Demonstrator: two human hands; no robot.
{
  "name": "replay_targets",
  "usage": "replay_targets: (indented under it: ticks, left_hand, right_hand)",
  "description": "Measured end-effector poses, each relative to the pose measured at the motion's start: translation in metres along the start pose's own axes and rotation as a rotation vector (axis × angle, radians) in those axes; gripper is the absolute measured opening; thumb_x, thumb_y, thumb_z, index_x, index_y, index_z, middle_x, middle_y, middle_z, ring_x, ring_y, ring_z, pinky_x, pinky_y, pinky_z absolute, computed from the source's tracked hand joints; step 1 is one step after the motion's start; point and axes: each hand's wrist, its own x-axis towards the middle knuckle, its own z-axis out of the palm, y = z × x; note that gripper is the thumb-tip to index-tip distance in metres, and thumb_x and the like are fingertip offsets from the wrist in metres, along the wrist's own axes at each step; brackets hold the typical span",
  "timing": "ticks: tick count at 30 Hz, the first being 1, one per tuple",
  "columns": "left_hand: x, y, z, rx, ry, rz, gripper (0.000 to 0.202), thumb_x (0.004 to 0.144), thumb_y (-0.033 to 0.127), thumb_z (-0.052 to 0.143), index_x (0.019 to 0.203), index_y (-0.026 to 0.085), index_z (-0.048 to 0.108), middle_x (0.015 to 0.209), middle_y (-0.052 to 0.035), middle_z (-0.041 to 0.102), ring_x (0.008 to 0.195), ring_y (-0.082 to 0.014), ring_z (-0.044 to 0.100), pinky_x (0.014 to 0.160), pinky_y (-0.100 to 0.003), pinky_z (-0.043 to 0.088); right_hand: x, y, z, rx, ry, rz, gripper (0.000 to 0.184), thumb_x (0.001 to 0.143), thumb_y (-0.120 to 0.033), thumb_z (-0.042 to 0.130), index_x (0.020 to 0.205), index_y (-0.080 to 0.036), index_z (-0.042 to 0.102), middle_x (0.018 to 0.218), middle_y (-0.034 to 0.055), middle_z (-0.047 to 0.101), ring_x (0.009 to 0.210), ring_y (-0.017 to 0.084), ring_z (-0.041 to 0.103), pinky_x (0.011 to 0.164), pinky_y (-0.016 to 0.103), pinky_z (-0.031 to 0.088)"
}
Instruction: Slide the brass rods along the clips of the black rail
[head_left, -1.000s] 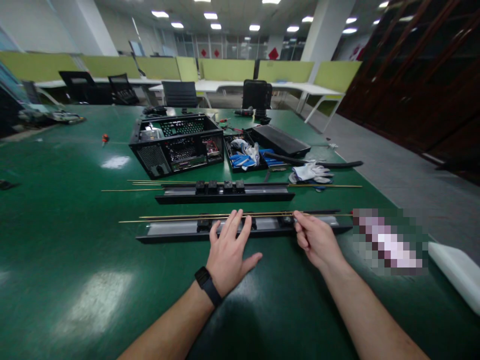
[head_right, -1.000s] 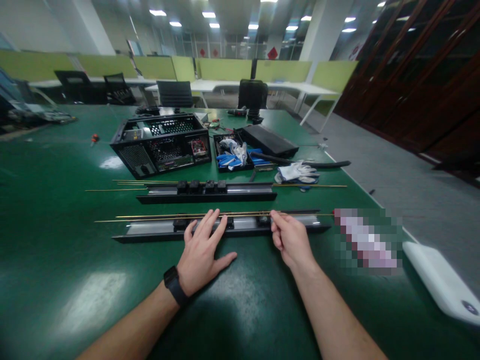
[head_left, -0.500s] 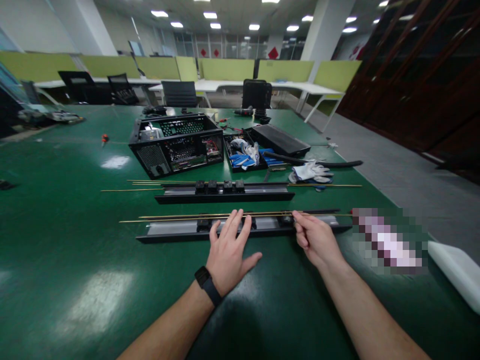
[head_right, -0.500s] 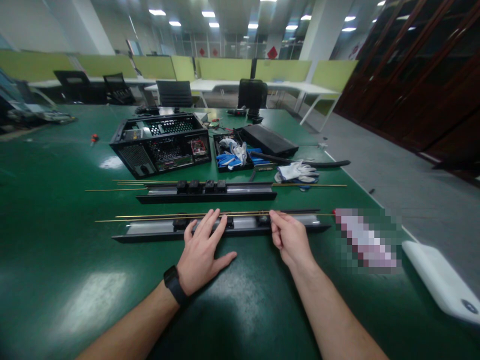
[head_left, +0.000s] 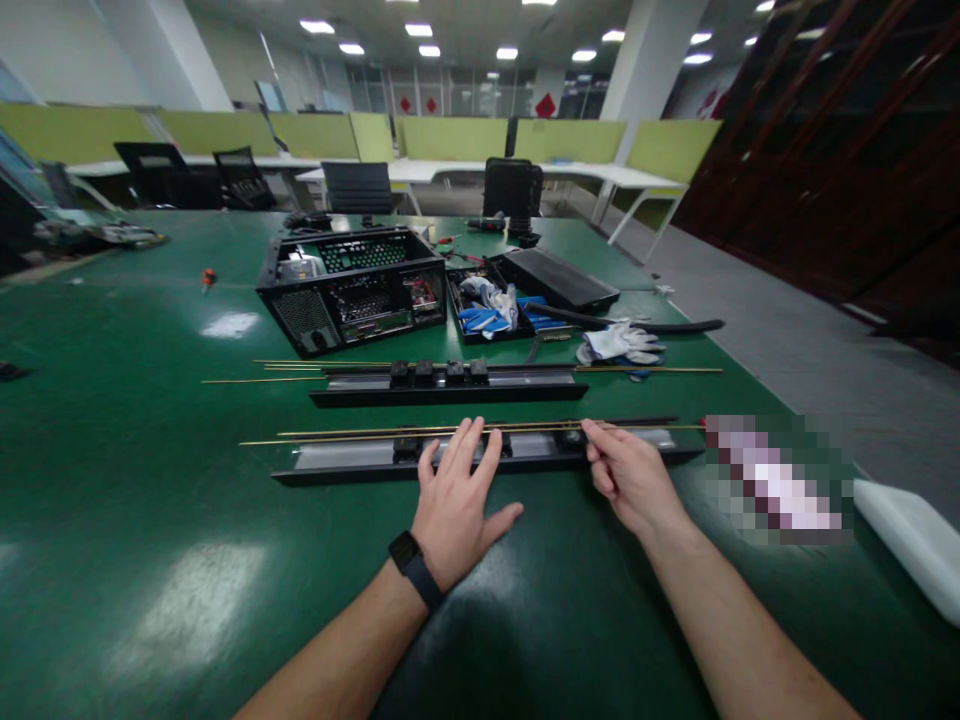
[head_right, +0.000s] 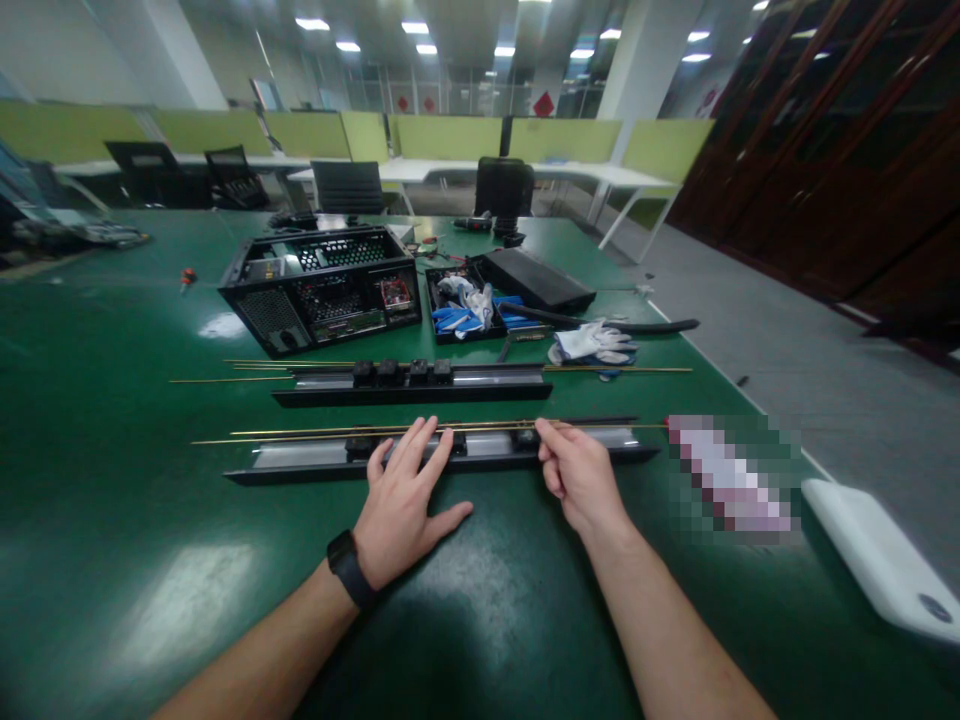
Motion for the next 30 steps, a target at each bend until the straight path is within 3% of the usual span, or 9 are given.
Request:
replay_targets:
  ticks: [17, 30]
  left_hand:
    - [0.0003, 0.0004, -0.0015, 0.007, -0.009, 0.008, 0.074, 0.087, 0.047, 0.064, 0.151, 0.021, 0.039, 0.161, -0.0136, 0.031, 0.147, -0.0320, 0.029, 0.115, -0.055, 0.023]
    - [-0.0004, 0.0011, 0.0005, -0.007, 0.003, -0.003, 0.078, 0.083, 0.048, 0.068, 0.151, 0.022, 0.039, 0.160, -0.0148, 0.032, 0.148, -0.0331, 0.029, 0.116, -0.056, 0.023]
  right_hand:
    - [0.0017, -0.0032, 0.0007, 0.085, 0.036, 0.044, 0.038, 0.065, -0.036, 0.088, 0.069, -0.017, 0.055, 0.050, -0.0047, 0.050, 0.028, 0.004, 0.035, 0.024, 0.015, 0.019]
    - [0.0002, 0.0004, 0.0016, 0.007, -0.005, -0.002, 0.039, 0.068, -0.041, 0.087, 0.069, -0.015, 0.058, 0.052, -0.0044, 0.052, 0.026, 0.002, 0.034, 0.025, 0.015, 0.016]
